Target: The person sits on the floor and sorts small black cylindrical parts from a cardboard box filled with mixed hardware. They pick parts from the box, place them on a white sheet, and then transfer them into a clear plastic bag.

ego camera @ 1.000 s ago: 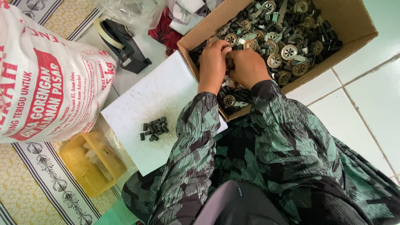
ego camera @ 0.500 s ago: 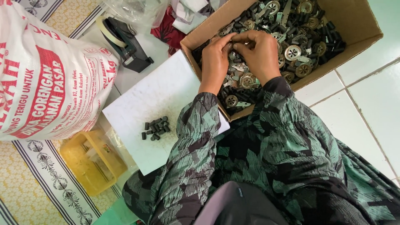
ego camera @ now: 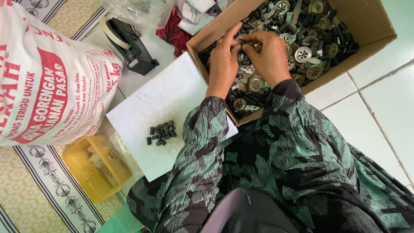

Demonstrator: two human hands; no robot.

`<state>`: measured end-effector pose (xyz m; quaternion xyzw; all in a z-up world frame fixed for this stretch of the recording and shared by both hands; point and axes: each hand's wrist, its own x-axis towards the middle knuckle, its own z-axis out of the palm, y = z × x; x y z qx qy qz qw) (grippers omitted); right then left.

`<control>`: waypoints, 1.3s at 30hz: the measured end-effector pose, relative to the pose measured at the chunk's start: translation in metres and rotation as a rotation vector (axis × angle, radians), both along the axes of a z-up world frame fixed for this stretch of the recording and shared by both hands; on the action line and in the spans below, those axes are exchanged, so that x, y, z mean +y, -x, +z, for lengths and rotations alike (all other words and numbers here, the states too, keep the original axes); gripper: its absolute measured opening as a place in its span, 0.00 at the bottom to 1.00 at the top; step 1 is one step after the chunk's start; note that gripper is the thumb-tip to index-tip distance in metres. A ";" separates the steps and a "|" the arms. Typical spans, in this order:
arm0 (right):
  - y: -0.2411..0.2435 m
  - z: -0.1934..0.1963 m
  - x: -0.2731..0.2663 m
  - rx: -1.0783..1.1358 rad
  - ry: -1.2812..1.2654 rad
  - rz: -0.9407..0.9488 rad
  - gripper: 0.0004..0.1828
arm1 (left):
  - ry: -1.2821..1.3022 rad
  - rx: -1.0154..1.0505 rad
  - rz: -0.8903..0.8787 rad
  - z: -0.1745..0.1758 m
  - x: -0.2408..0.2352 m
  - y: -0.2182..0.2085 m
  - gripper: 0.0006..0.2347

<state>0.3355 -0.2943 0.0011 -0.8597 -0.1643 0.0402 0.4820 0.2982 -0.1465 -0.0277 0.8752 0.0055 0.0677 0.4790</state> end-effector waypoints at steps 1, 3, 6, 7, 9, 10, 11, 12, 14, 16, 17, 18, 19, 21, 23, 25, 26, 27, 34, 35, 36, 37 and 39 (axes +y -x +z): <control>0.000 0.000 0.000 0.001 0.000 0.000 0.09 | 0.000 0.001 0.000 0.000 0.000 0.000 0.23; 0.000 0.001 0.001 0.010 -0.006 -0.012 0.08 | 0.007 -0.008 0.006 0.001 0.000 -0.001 0.23; 0.001 0.000 0.001 0.044 -0.021 -0.030 0.07 | 0.017 -0.032 0.005 -0.002 0.000 0.000 0.22; 0.001 0.000 0.000 0.043 -0.019 -0.026 0.07 | 0.018 -0.033 0.009 0.003 -0.002 0.001 0.22; 0.002 0.003 0.001 0.053 -0.032 -0.044 0.05 | 0.065 -0.010 0.010 0.017 -0.003 0.005 0.20; 0.004 0.005 -0.003 0.048 -0.033 -0.031 0.05 | 0.064 -0.016 0.022 0.017 -0.006 0.007 0.20; 0.005 0.008 -0.003 0.013 -0.068 -0.002 0.05 | 0.120 -0.044 0.038 0.017 -0.007 0.010 0.19; 0.007 0.012 -0.002 -0.020 -0.104 0.028 0.06 | 0.176 -0.074 0.053 0.018 -0.007 0.014 0.17; 0.005 0.008 -0.005 -0.053 -0.137 0.055 0.05 | 0.171 -0.106 0.061 0.046 -0.002 0.036 0.17; 0.012 0.011 -0.004 -0.077 -0.167 0.086 0.05 | 0.169 -0.130 0.072 0.071 0.008 0.066 0.17; 0.016 0.018 -0.002 -0.076 -0.165 0.066 0.04 | 0.134 -0.180 0.094 0.085 0.016 0.083 0.16; 0.020 0.026 0.001 -0.075 -0.163 0.046 0.04 | 0.098 -0.229 0.116 0.098 0.023 0.099 0.15; 0.030 0.033 0.005 -0.083 -0.165 0.075 0.04 | 0.095 -0.240 0.143 0.106 0.041 0.120 0.15; 0.049 0.047 0.011 -0.066 -0.116 0.099 0.05 | 0.004 -0.240 0.312 0.121 0.073 0.163 0.15; 0.066 0.047 0.025 -0.062 -0.124 0.168 0.07 | -0.065 -0.295 0.441 0.105 0.108 0.205 0.14; 0.087 0.050 0.047 -0.057 -0.128 0.234 0.08 | -0.131 -0.348 0.569 0.086 0.133 0.244 0.15; 0.098 0.052 0.063 -0.069 -0.102 0.273 0.10 | -0.209 -0.294 0.614 0.075 0.142 0.260 0.15; 0.110 0.053 0.078 -0.079 -0.075 0.312 0.11 | -0.285 -0.235 0.658 0.063 0.150 0.277 0.16; 0.190 0.055 0.162 -0.342 0.158 0.601 0.10 | -0.353 -0.117 0.640 0.035 0.138 0.300 0.18; 0.196 0.050 0.168 -0.372 0.192 0.599 0.09 | -0.378 -0.119 0.634 0.037 0.137 0.300 0.18; 0.201 0.045 0.174 -0.403 0.227 0.596 0.08 | -0.403 -0.121 0.629 0.040 0.135 0.300 0.19; 0.203 0.041 0.175 -0.410 0.229 0.607 0.08 | -0.400 -0.124 0.641 0.037 0.135 0.302 0.19; 0.204 0.032 0.178 -0.455 0.291 0.570 0.09 | -0.487 -0.151 0.624 0.032 0.134 0.303 0.20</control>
